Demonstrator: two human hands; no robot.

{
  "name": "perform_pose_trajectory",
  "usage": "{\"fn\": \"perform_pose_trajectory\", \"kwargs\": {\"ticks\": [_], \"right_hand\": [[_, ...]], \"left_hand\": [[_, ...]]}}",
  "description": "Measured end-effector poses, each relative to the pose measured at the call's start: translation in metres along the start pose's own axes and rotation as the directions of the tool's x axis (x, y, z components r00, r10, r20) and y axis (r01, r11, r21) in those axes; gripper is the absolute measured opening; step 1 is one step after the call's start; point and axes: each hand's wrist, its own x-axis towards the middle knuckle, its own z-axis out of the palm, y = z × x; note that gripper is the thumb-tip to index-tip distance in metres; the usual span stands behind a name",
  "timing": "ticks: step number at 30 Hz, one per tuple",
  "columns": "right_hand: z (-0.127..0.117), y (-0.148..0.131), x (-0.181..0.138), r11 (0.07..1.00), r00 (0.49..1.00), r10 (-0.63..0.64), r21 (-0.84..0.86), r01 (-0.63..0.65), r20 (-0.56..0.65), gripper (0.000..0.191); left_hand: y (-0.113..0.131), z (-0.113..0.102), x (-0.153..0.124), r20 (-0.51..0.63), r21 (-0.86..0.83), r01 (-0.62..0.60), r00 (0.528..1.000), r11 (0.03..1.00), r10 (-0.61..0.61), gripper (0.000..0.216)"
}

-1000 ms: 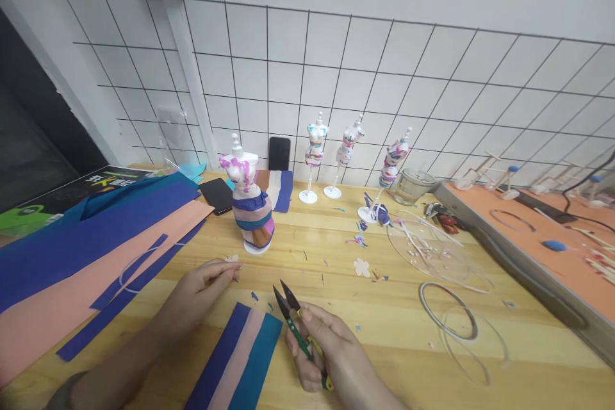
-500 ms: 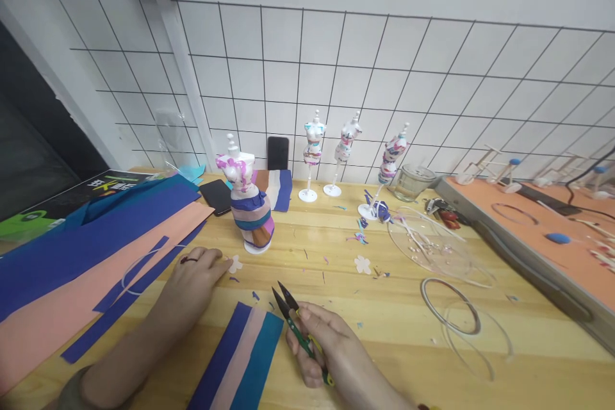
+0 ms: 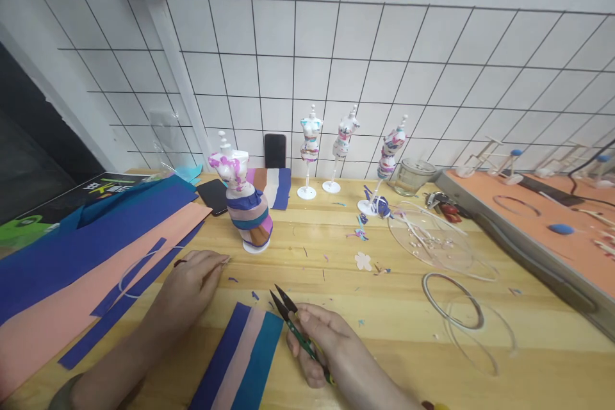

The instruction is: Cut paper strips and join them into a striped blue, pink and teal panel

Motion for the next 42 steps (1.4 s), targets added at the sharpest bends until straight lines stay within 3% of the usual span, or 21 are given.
{"fn": "perform_pose_trajectory", "kwargs": {"ticks": [3,7,22,30,35,37,39,40,42], "right_hand": [[-0.002,0.001,0.001,0.999,1.0,0.006,-0.032,-0.005,0.003,0.039],[-0.003,0.002,0.002,0.999,1.0,0.0,-0.049,0.0,0.005,0.039],[-0.004,0.003,0.002,0.998,1.0,-0.009,-0.056,0.009,0.005,0.039],[-0.004,0.002,0.002,0.998,1.0,0.0,-0.064,0.001,0.01,0.039],[-0.003,0.001,0.002,0.999,1.0,-0.003,-0.051,0.003,0.001,0.04],[-0.004,0.002,0.003,0.999,1.0,-0.011,-0.05,0.01,-0.007,0.041],[-0.006,0.004,0.003,0.997,0.999,-0.028,-0.071,0.026,-0.027,0.042],[-0.007,0.005,0.004,0.995,0.998,-0.039,-0.095,0.035,-0.047,0.042],[-0.008,0.008,0.004,0.987,0.994,-0.06,-0.156,0.044,-0.094,0.047]], "left_hand": [[0.006,-0.003,0.001,-0.018,-0.26,0.097,0.994,0.961,-0.105,0.025],[0.011,-0.008,0.001,0.014,-0.373,0.165,0.985,0.913,-0.172,0.027],[0.015,-0.009,0.001,0.05,-0.292,0.28,0.959,0.914,-0.278,0.026],[0.015,-0.009,0.0,0.03,-0.448,0.167,0.985,0.878,-0.172,0.033],[0.009,-0.003,-0.001,-0.005,-0.436,0.143,0.987,0.889,-0.161,0.023],[0.008,-0.002,-0.002,-0.051,-0.406,0.078,0.993,0.911,-0.107,0.018],[0.011,-0.001,-0.004,-0.118,-0.342,-0.102,0.991,0.934,0.064,0.017],[0.013,0.0,-0.005,-0.146,-0.298,-0.23,0.97,0.927,0.193,0.017],[0.022,0.001,-0.009,-0.199,-0.192,-0.477,0.875,0.858,0.442,0.02]]}}
